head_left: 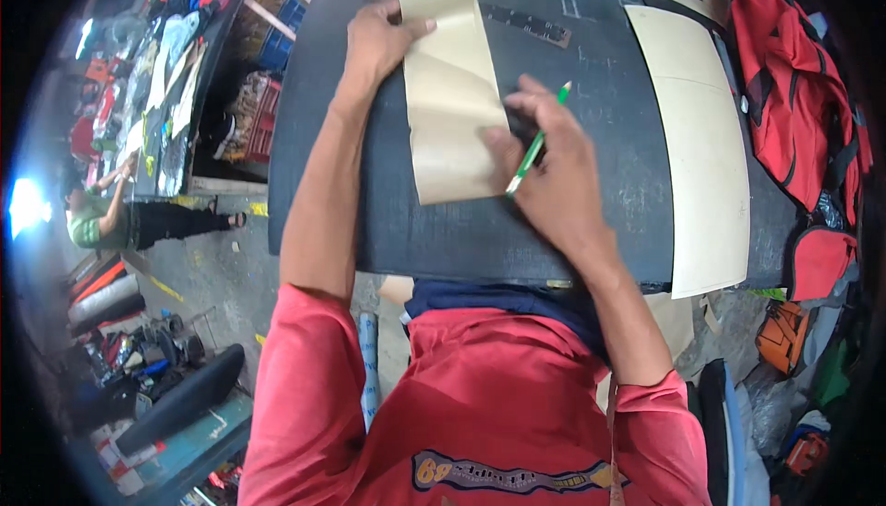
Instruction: The person is measuring and marking a long strip of light-colored material on a workbench using a pencil and measuring tape.
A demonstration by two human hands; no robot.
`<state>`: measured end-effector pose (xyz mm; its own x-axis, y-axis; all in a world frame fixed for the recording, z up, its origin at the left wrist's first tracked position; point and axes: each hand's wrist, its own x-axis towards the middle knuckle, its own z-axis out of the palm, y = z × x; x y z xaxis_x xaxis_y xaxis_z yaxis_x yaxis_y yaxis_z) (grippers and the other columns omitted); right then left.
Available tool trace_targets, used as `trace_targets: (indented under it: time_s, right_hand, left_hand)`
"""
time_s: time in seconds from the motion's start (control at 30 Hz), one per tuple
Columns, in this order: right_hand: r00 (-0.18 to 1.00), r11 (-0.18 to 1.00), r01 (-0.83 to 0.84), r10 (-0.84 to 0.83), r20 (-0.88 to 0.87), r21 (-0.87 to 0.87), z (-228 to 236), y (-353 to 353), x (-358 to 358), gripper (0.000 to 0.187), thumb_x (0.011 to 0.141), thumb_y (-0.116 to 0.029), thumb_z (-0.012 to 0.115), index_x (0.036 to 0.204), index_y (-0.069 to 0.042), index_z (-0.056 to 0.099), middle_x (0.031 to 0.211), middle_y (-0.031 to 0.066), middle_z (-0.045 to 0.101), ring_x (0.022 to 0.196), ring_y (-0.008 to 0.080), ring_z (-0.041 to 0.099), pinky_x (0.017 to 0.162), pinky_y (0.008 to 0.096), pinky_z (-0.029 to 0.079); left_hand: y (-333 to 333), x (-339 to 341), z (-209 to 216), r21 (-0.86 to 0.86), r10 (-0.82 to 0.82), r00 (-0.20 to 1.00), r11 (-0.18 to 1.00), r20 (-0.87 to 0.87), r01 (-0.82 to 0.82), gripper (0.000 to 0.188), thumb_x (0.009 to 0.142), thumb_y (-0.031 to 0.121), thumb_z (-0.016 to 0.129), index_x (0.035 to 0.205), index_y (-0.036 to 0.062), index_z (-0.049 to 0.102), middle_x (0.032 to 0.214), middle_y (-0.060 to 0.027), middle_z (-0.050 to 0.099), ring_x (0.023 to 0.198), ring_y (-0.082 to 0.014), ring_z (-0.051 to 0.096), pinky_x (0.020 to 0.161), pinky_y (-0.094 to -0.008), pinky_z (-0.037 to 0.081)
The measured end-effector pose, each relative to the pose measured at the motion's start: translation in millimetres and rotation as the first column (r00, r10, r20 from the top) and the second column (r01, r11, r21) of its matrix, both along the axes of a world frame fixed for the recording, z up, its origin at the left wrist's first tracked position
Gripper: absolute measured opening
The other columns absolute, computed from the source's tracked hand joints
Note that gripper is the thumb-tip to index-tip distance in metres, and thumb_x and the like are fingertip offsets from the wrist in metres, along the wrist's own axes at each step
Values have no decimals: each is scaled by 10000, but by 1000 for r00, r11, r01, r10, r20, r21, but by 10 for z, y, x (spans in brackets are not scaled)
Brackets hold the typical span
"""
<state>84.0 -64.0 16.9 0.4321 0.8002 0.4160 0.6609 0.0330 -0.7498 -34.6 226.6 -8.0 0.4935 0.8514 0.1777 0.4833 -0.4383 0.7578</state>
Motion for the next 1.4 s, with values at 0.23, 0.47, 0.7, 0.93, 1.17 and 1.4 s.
trace_targets:
  time_s: [0.23,0.47,0.7,0.93,1.17,1.4]
  right_hand:
    - [981,999,51,-50,-189,-3,-99,-103,-397,399,913,-75,861,1239,-14,638,1307,180,745,1022,365,740,892,453,576]
    - [984,980,170,-163,73,-105,-187,-306,-548,335,904,-80,822,1207,-78,680,1423,131,721,1126,335,722,912,444,455]
    - [979,976,190,-180,99,-109,-263,-266,-578,275,898,-67,817,1150,-95,712,1394,68,753,1088,299,722,917,426,431]
    - [973,981,181,-169,159,-66,-324,-301,-589,215,897,-67,824,1081,-116,725,1354,3,788,946,262,687,871,411,421]
    - [973,987,163,-162,164,2,-408,-300,-574,238,875,-24,787,1072,-136,713,1313,17,805,893,262,659,842,426,407]
    - [982,987,158,-157,101,-3,-402,-308,-569,209,886,-5,766,1040,-133,706,1286,29,818,901,265,663,846,423,400]
  left_hand:
    - [-226,55,206,-20,48,997,999,-61,-50,438,858,304,914,1198,35,858,1103,-174,858,1035,-280,832,999,-363,603]
    - [-165,126,165,-7,79,991,997,-106,-80,454,838,368,928,1141,35,877,1045,-160,863,951,-276,837,973,-373,614]
    - [-147,110,179,45,81,987,996,-138,-75,434,832,385,936,1098,46,889,984,-128,866,901,-260,836,947,-375,622]
    - [-199,71,217,23,95,985,995,-146,-93,417,838,354,940,1083,22,883,961,-144,863,868,-241,836,882,-352,628]
    - [-220,97,201,10,106,988,994,-112,-105,399,837,357,950,1072,40,892,958,-132,865,866,-240,834,894,-356,631]
    - [-207,107,180,11,111,987,994,-112,-110,393,830,362,960,1075,60,900,955,-126,866,876,-229,836,918,-356,628]
